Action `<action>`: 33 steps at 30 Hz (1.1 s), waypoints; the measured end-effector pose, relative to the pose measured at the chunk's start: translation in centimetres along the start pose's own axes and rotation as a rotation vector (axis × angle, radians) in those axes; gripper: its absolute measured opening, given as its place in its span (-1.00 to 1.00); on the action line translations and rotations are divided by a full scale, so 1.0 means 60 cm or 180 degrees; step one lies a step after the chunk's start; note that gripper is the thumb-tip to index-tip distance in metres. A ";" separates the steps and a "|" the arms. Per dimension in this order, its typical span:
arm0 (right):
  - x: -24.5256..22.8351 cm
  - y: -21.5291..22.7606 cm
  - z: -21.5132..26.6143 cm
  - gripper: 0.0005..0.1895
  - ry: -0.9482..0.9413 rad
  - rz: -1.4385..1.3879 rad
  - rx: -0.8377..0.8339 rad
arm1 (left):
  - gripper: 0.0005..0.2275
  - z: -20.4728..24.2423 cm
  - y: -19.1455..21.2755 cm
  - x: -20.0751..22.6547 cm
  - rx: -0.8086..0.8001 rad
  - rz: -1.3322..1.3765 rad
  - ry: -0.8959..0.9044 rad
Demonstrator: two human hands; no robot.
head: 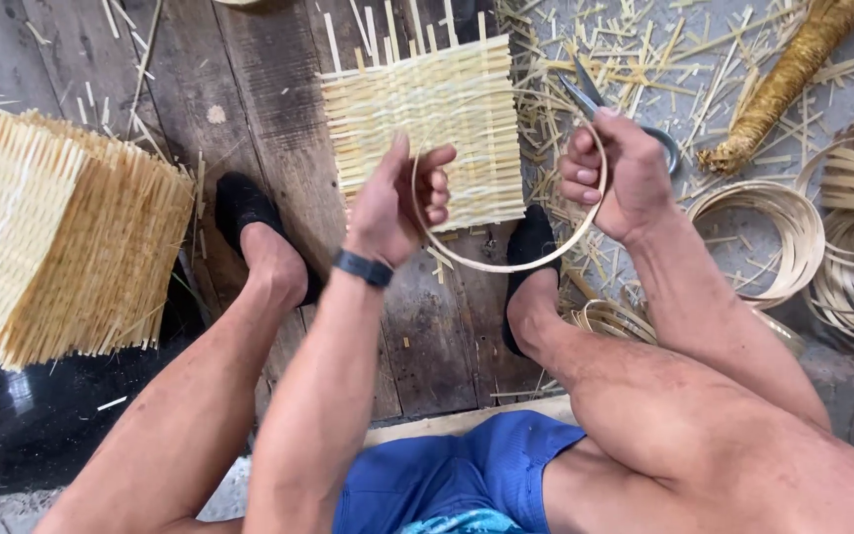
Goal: Assembling and trimming woven bamboo lids using wood strips, circular frames, and scissors.
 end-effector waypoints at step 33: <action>-0.028 -0.105 -0.061 -0.71 0.0418 0.3623 0.0755 | -0.75 -0.051 0.146 -0.038 0.2061 -0.1460 -0.2451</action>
Point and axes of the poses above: each hand's wrist, its own z-axis away from the middle knuckle, its own y-axis out of the back of the hand, x = y × z, the point moved 1 cm from there along -z, towards the middle knuckle, and after that the axes turned 11 degrees about -z, right-handed, at the moved point
